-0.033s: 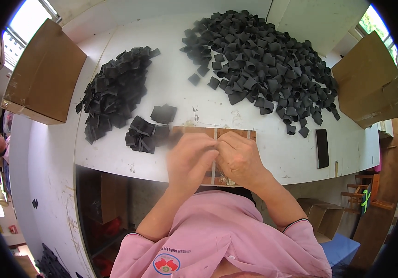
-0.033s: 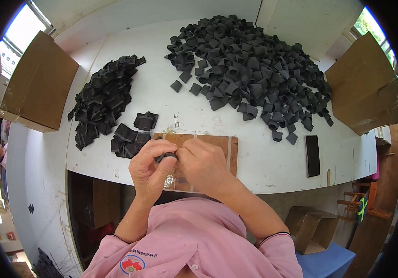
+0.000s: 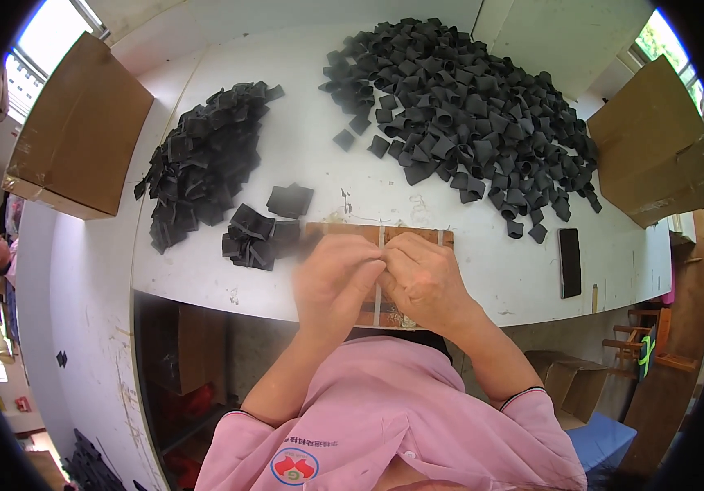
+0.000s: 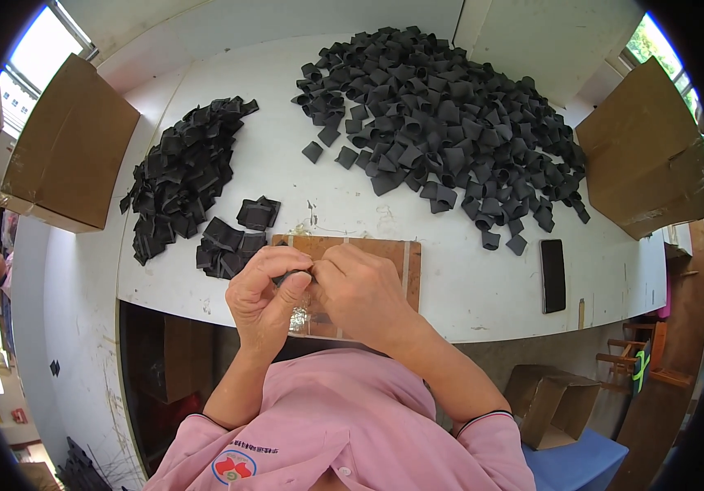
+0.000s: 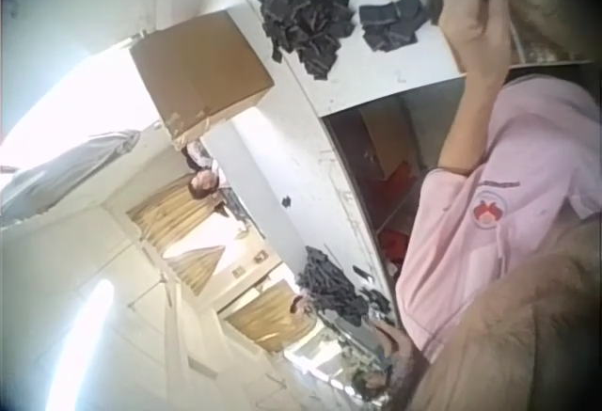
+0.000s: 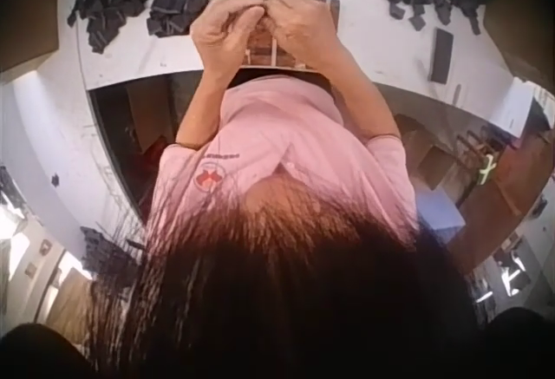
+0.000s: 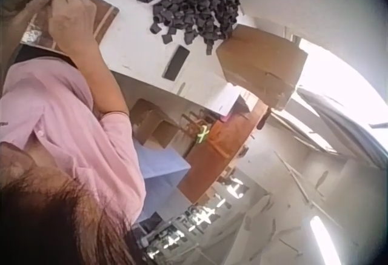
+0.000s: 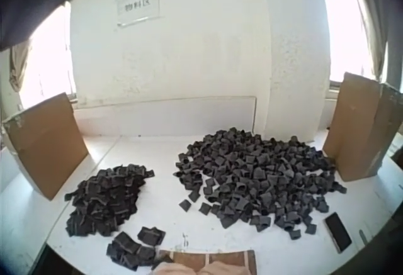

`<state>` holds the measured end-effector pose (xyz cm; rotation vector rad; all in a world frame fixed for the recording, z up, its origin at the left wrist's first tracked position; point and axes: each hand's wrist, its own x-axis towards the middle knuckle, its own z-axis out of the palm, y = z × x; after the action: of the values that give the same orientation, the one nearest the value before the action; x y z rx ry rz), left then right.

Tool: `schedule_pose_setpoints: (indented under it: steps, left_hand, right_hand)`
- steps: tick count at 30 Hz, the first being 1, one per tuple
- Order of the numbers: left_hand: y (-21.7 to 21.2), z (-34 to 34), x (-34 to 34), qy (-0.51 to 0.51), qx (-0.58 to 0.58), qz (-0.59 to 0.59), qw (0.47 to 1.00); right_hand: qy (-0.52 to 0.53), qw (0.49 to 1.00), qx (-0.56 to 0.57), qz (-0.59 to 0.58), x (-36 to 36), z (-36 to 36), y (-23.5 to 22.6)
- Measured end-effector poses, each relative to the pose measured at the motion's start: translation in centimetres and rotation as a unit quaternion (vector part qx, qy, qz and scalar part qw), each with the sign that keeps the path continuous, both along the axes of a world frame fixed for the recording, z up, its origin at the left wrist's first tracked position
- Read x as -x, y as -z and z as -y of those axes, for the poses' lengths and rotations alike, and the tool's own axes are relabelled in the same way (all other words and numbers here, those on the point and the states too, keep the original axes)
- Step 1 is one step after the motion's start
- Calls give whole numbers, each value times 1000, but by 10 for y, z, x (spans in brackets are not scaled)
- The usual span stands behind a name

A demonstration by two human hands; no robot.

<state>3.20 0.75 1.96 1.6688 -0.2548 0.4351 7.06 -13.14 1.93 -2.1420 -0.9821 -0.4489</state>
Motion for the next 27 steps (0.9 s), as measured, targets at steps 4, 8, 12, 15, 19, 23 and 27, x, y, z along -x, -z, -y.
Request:
schedule_pose_setpoints:
  steps: [4,8,12,15,19,23,27]
  left_hand:
    - [3,1,5,37,287,-81,954]
    - [14,-7,5,97,474,-85,871]
    - [26,-10,6,85,432,-114,890]
    - [25,-11,9,49,308,-89,946]
    - [5,-10,3,44,305,-107,945]
    - [2,-19,-4,9,67,-88,994]
    - [8,-20,-5,12,155,-81,984]
  right_hand:
    - [-27,987,-63,-143,7,1,-20]
    - [-10,996,-44,-79,5,-3,-22]
    - [3,1000,25,2,4,-2,-14]
    - [-14,1000,-12,-8,2,0,4]
    - [28,999,25,-19,7,-2,1]
    - [28,997,-57,-50,8,-4,-11]
    - [9,999,-41,-17,3,-7,-17]
